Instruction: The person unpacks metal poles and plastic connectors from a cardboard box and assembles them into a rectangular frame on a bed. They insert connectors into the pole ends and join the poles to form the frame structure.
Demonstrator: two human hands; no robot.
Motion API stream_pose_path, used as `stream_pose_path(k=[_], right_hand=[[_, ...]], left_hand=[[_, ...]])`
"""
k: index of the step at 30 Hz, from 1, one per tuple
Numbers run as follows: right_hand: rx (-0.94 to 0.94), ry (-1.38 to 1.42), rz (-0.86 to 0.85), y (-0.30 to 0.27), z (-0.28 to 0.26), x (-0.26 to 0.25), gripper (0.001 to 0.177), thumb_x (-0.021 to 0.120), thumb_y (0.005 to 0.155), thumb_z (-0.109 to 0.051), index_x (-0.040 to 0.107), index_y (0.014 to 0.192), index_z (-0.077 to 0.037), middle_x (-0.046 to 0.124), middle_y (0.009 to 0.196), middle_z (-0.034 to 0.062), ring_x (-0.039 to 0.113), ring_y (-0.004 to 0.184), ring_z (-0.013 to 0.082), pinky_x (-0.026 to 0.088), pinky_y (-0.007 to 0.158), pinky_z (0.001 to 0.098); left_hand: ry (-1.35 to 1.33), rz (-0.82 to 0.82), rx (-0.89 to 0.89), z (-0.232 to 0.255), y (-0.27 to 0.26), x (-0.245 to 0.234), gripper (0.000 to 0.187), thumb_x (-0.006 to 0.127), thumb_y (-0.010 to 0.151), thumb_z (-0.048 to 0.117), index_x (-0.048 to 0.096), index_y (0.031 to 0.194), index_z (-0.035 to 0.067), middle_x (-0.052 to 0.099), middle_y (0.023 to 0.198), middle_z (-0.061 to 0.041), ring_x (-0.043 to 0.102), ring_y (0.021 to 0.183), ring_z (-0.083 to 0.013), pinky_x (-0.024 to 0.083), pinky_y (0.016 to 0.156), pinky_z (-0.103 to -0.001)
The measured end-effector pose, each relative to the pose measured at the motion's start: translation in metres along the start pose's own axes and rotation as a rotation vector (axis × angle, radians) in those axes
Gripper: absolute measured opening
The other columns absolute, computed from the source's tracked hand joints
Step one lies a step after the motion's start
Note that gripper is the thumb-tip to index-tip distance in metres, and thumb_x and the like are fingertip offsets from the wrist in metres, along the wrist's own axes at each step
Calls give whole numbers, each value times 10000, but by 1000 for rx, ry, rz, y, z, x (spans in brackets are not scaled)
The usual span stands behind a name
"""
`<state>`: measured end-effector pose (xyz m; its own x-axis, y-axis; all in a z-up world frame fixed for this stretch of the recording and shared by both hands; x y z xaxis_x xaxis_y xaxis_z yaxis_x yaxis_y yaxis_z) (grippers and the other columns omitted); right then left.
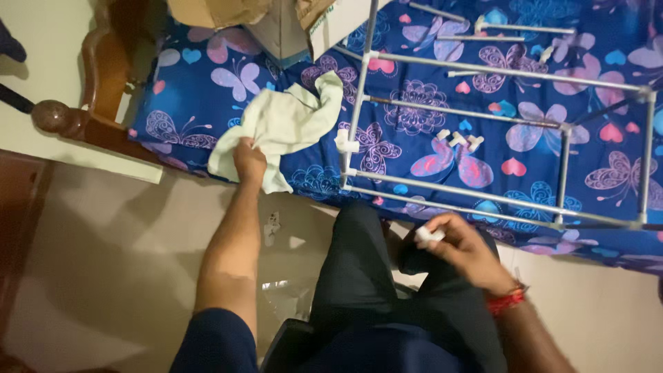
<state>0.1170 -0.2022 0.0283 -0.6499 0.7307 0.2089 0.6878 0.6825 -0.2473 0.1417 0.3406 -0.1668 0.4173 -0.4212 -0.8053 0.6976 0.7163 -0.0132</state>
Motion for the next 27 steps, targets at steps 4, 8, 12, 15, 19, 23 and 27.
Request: stream_pose_path(k=[4, 8, 12, 15, 19, 23, 27], right_hand=[[176, -40, -24, 6, 27, 27, 444, 623, 932, 0, 562, 1366, -74, 718, 1161, 99, 667, 1074, 183, 537, 905, 343], [133, -18, -88, 20, 22, 53, 395, 610, 958, -19, 584, 1352, -33, 723, 1175, 83, 678, 1103, 170, 563, 921, 336], [-3, -38, -5, 45, 10, 82, 381, 658, 928, 4, 603, 1304, -25, 734, 1166, 74, 691, 1093, 161, 567, 929, 316], [-103, -34, 38, 56, -1, 118, 365, 713, 897, 16, 645, 1254, -19, 732, 1145, 75, 693, 1054, 157, 570, 917, 310], [10, -308, 229, 47, -10, 134, 349, 749, 902, -48, 723, 1249, -62, 764, 998, 132, 721, 834, 218, 568, 772, 352], [-471, -572, 283, 17, -58, 129, 379, 759, 837, -21, 703, 1211, -29, 748, 1163, 129, 740, 1013, 238, 572, 905, 323], [-565, -628, 341, -8, -76, 120, 418, 761, 825, -4, 698, 1237, -24, 739, 1174, 152, 724, 1060, 282, 553, 947, 348]], left_hand=[[-316, 71, 72, 0, -23, -19, 218, 611, 951, 159, 653, 1072, -17, 664, 1100, -236, 628, 1037, -376, 483, 937, -459], [-503, 250, 342, 31, -99, -92, 215, 588, 1062, 162, 632, 1011, -43, 607, 1043, -158, 559, 969, -303, 455, 882, -418], [-927, -75, 128, 65, -203, -124, 284, 511, 1109, 296, 626, 1118, 36, 634, 1039, -9, 562, 952, -74, 480, 852, -271], [-1083, -334, 65, 122, -276, -115, 394, 542, 1042, 284, 575, 1341, 28, 646, 1141, -14, 572, 968, -105, 462, 832, -278], [-928, -248, 362, 189, -316, -124, 446, 544, 1090, 242, 483, 1462, 4, 540, 1311, -91, 555, 1224, -195, 462, 1059, -351], [-1006, -233, 446, 219, -329, -118, 451, 506, 1116, 246, 421, 1487, 5, 494, 1415, -115, 516, 1287, -199, 429, 1112, -354], [-1096, -332, 340, 235, -326, -100, 421, 540, 1096, 263, 464, 1412, -4, 567, 1309, -125, 554, 1169, -180, 473, 1024, -352]])
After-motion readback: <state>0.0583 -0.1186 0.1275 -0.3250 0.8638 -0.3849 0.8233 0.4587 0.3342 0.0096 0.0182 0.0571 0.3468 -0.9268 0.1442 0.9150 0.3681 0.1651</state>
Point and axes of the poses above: each hand's wrist, its own y-axis towards the middle knuckle, its own x-axis out of the palm, z = x × y, the point moved 7 cm from there along y, towards the middle knuckle
